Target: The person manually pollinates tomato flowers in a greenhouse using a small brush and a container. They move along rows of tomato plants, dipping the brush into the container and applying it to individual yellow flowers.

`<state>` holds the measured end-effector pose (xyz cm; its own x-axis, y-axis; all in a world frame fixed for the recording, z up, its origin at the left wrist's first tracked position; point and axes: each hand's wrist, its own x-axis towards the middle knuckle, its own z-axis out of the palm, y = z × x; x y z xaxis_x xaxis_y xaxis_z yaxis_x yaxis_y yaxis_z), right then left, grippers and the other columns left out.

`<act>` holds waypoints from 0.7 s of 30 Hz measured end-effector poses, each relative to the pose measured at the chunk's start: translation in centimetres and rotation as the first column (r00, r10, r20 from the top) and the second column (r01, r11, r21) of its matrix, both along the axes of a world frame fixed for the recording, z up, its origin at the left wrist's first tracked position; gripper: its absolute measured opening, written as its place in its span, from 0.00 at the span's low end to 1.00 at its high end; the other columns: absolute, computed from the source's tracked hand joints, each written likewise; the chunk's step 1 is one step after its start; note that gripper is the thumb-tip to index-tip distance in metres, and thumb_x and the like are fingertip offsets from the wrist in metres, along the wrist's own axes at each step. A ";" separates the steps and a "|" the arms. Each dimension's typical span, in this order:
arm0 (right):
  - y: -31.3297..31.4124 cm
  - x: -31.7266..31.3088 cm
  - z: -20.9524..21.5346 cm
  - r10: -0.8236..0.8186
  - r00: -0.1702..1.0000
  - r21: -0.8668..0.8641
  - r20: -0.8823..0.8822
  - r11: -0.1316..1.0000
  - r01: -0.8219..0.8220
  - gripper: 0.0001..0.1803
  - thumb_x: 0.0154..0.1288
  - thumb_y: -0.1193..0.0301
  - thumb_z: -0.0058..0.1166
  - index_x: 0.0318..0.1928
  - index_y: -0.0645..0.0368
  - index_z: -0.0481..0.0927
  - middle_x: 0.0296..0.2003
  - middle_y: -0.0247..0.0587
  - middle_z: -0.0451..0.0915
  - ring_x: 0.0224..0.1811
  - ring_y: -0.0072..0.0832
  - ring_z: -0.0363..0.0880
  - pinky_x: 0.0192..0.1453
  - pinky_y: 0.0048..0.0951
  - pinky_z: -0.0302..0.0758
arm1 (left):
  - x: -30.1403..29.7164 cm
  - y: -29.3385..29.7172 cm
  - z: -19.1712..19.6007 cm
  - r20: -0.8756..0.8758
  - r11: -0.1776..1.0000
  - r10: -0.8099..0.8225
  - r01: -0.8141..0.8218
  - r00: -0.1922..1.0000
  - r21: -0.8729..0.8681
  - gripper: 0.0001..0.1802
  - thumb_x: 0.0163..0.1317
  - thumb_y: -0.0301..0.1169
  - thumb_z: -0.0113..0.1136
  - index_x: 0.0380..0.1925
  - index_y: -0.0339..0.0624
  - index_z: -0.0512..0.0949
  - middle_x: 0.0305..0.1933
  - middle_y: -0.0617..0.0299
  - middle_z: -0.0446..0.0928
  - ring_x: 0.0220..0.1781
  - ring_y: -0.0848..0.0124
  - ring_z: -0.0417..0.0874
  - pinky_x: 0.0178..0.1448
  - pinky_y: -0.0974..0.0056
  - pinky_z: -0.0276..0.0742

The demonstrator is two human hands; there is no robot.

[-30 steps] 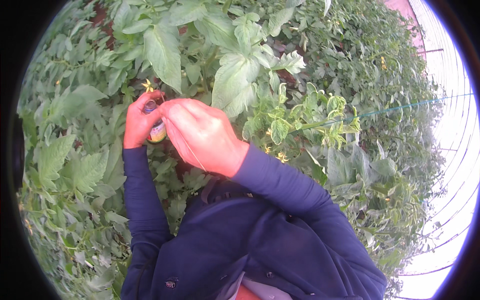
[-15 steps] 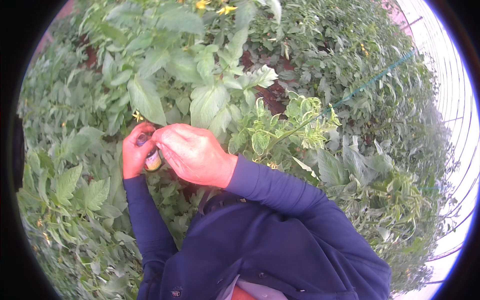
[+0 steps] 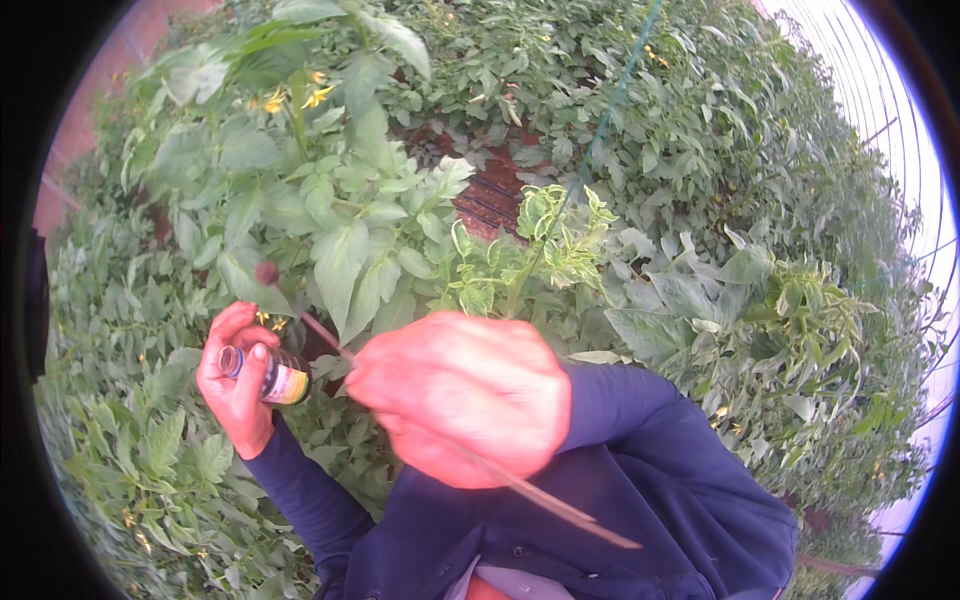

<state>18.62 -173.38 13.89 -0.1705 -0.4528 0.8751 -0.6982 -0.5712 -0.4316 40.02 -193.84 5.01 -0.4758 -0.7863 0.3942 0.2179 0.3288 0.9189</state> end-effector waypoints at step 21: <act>-7.0 -7.7 2.0 -0.176 0.984 -0.285 0.030 0.942 0.177 0.08 0.79 0.80 0.60 0.53 0.71 0.85 0.45 0.47 0.89 0.40 0.30 0.90 0.46 0.29 0.87 | -17.7 -3.7 9.5 0.181 0.975 -0.224 0.218 0.958 0.051 0.43 0.66 0.23 0.73 0.80 0.35 0.67 0.38 0.69 0.78 0.37 0.80 0.80 0.42 0.70 0.77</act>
<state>10.92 -180.35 15.92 -0.2285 -0.1470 0.9624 -0.7976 -0.5386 -0.2716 22.35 -197.59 14.53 -0.7012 -0.6635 0.2609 0.1076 0.2632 0.9587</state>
